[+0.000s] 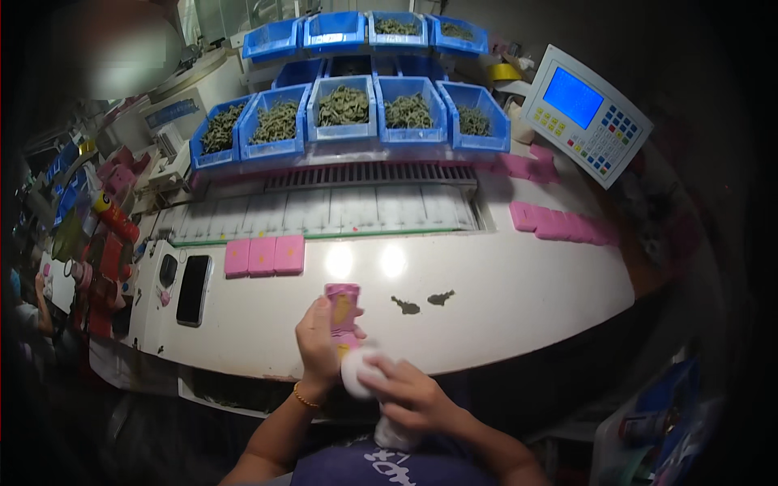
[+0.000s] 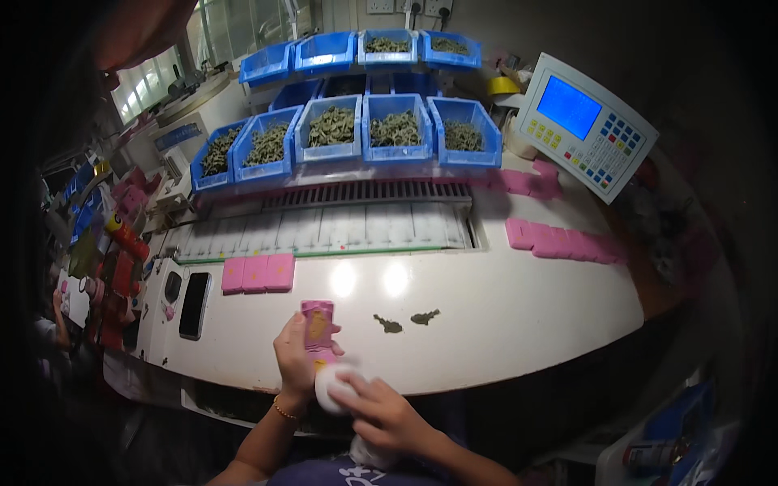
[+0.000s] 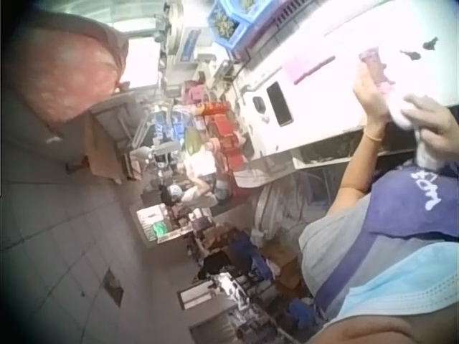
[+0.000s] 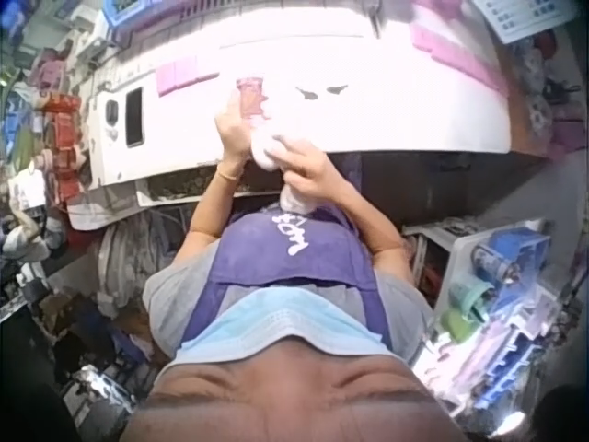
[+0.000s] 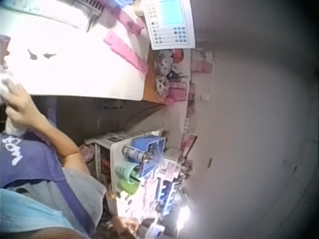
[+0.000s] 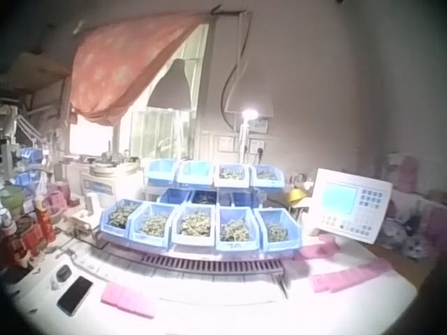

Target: Assembling small components into a pink mold and cleaning the finished parts.

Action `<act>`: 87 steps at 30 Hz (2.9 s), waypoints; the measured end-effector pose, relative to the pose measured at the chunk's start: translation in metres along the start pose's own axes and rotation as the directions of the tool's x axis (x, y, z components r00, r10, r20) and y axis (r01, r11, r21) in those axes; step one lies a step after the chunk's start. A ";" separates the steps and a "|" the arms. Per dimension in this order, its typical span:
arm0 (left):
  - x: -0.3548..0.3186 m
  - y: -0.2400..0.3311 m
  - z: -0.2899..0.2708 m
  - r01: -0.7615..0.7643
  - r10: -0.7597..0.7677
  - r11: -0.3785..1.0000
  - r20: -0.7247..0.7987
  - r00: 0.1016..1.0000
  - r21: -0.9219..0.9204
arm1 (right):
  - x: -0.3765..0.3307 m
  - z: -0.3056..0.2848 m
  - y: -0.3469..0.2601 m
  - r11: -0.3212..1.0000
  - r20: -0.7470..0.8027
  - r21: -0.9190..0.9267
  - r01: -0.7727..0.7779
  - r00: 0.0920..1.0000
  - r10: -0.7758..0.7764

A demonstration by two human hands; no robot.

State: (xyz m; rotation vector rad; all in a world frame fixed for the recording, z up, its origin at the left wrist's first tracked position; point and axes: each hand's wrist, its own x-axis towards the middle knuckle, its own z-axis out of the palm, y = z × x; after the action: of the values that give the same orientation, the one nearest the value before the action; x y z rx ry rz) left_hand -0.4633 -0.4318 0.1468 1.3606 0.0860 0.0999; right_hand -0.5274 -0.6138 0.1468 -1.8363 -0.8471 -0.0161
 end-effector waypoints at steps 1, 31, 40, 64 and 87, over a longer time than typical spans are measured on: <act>0.004 0.000 -0.004 0.066 -0.068 0.997 -0.052 0.996 -0.041 | -0.008 -0.013 0.002 0.999 0.117 0.024 0.028 0.993 -0.031; -0.012 0.003 -0.020 -0.044 -0.035 0.929 0.205 0.978 0.368 | 0.019 -0.017 0.028 0.978 -0.395 -0.082 -0.190 0.907 0.143; -0.006 -0.001 -0.026 -0.375 0.128 0.344 0.352 0.927 0.861 | 0.010 0.000 0.043 0.928 -0.422 0.193 -0.317 0.827 0.371; -0.023 0.003 -0.017 -0.483 0.292 0.719 0.413 0.862 0.500 | 0.021 0.016 0.034 0.973 -0.372 -0.223 0.061 0.917 -0.142; -0.007 0.012 -0.043 -0.286 0.289 0.382 0.180 0.940 0.879 | -0.006 0.003 0.049 0.976 -0.501 -0.120 -0.184 0.859 0.100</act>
State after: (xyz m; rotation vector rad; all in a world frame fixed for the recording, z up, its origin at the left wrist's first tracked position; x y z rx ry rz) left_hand -0.4761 -0.3884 0.1495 2.4864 -0.1329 0.4037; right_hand -0.5057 -0.6236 0.1035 -1.9210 -0.3533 -0.4577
